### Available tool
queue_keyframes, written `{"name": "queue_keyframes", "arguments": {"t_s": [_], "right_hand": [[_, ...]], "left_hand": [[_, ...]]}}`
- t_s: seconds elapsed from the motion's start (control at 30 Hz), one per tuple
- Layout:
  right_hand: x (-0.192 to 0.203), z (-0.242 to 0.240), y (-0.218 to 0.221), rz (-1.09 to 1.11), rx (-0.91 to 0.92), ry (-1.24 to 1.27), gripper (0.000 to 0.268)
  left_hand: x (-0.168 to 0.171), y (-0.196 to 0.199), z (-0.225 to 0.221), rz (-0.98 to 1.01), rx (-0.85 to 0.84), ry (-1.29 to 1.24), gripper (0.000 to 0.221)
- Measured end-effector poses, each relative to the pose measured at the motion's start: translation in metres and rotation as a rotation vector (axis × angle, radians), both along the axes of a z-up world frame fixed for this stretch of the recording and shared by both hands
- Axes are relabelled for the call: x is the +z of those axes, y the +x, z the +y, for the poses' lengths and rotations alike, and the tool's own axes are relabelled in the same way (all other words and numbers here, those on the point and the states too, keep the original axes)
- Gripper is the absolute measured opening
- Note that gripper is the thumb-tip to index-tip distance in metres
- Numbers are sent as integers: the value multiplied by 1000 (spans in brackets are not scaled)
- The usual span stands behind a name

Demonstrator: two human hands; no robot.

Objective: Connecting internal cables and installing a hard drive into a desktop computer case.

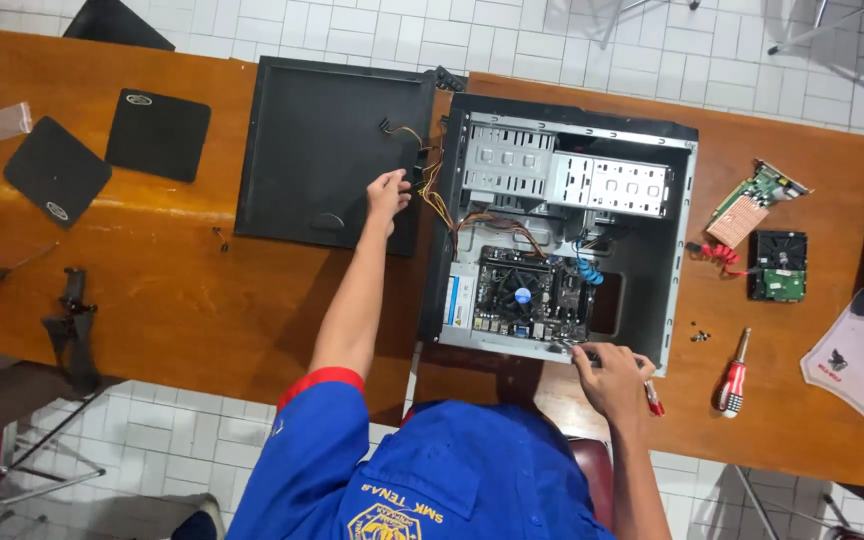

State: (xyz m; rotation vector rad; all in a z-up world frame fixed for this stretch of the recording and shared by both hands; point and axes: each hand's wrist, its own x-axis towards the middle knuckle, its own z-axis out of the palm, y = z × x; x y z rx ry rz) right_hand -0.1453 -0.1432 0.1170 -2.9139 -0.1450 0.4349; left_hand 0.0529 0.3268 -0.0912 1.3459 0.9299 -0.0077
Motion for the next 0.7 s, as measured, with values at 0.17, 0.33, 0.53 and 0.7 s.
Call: {"name": "queue_keyframes", "arguments": {"t_s": [0.17, 0.33, 0.53, 0.7], "right_hand": [[-10, 0, 3, 40, -66, -9, 36], [-11, 0, 5, 80, -106, 23, 39], [-18, -3, 6, 37, -117, 56, 38], [-7, 1, 4, -47, -84, 91, 33]], "left_hand": [[-30, 49, 10, 28, 60, 54, 28], [-49, 83, 12, 163, 48, 306, 30], [-37, 100, 2, 149, -32, 278, 28], [69, 79, -14, -58, -8, -84, 14]]}}
